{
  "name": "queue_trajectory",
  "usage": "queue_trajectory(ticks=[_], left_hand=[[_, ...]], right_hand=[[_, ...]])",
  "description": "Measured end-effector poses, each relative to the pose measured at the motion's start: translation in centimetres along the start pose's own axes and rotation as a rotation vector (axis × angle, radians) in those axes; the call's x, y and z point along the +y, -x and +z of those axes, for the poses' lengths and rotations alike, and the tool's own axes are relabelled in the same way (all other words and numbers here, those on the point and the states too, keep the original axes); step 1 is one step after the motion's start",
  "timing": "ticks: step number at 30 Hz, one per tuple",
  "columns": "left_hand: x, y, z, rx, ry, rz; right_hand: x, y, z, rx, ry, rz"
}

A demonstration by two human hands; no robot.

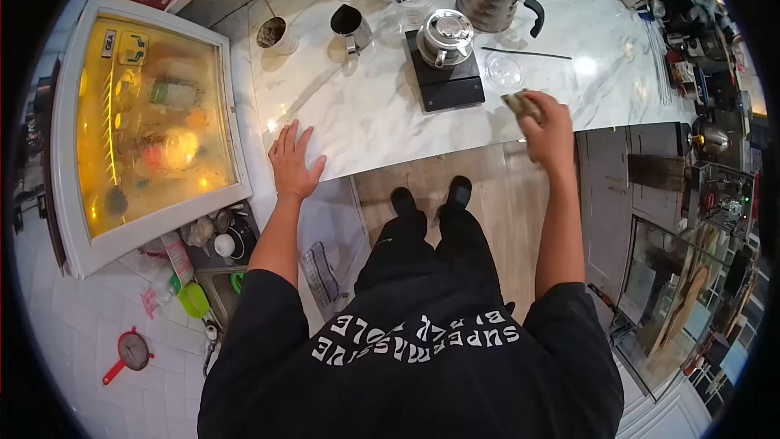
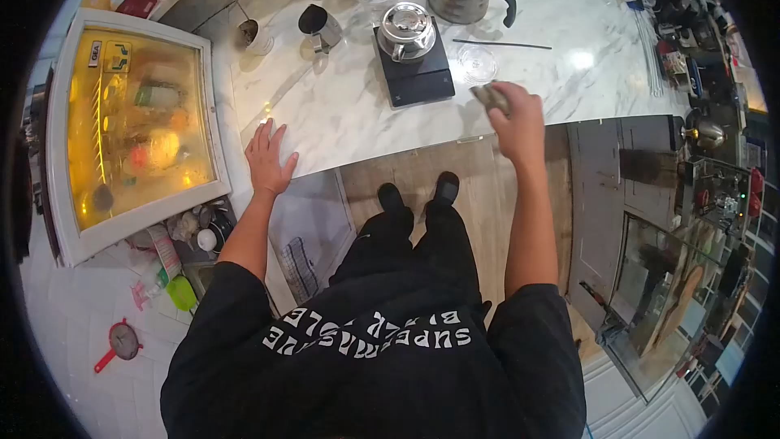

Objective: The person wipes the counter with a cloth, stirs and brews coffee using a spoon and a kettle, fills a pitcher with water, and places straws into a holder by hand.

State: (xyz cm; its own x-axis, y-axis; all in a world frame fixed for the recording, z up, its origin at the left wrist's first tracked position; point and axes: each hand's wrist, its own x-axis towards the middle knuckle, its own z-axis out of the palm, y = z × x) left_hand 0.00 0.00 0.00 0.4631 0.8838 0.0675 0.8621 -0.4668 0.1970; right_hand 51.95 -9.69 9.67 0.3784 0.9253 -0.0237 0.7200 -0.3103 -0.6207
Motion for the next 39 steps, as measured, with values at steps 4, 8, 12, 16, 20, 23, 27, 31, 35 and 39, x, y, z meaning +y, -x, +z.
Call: queue_trajectory(ticks=[4,8,12,16,20,23,27,31,35,39], left_hand=[[-1.6,-0.5,-1.2,0.022,-0.050,0.013],[-0.3,-0.4,0.0,0.017,-0.036,0.012],[-0.2,-0.3,0.1,0.008,-0.053,0.016],[-0.2,-0.3,0.3,-0.008,-0.074,0.015],[0.1,-0.2,0.4,-0.007,-0.101,-0.007],[0.2,-0.1,2.0,0.056,-0.088,-0.060],[4.2,-1.2,5.9,0.169,-0.099,-0.366],[12.8,-3.9,7.6,0.189,-0.127,-0.554],[18.8,-5.6,8.1,0.190,-0.102,-0.589],[19.7,-6.0,7.4,0.166,-0.092,-0.594]], right_hand=[[4.7,-0.5,1.7,0.307,-0.013,0.103],[8.8,0.6,3.6,0.322,0.225,-0.013],[5.6,3.7,8.7,0.272,0.235,-0.030],[-0.7,7.7,12.4,0.095,0.160,-0.183],[-2.7,9.9,12.8,-0.164,-0.315,-0.236],[-0.2,9.9,11.2,-0.191,-0.664,-0.058],[9.3,6.6,5.5,0.145,-0.740,0.250],[17.2,0.9,-2.8,0.612,-0.126,0.240],[19.8,-1.2,-3.6,0.463,0.148,0.139],[14.9,0.6,1.4,0.315,0.141,-0.072]])
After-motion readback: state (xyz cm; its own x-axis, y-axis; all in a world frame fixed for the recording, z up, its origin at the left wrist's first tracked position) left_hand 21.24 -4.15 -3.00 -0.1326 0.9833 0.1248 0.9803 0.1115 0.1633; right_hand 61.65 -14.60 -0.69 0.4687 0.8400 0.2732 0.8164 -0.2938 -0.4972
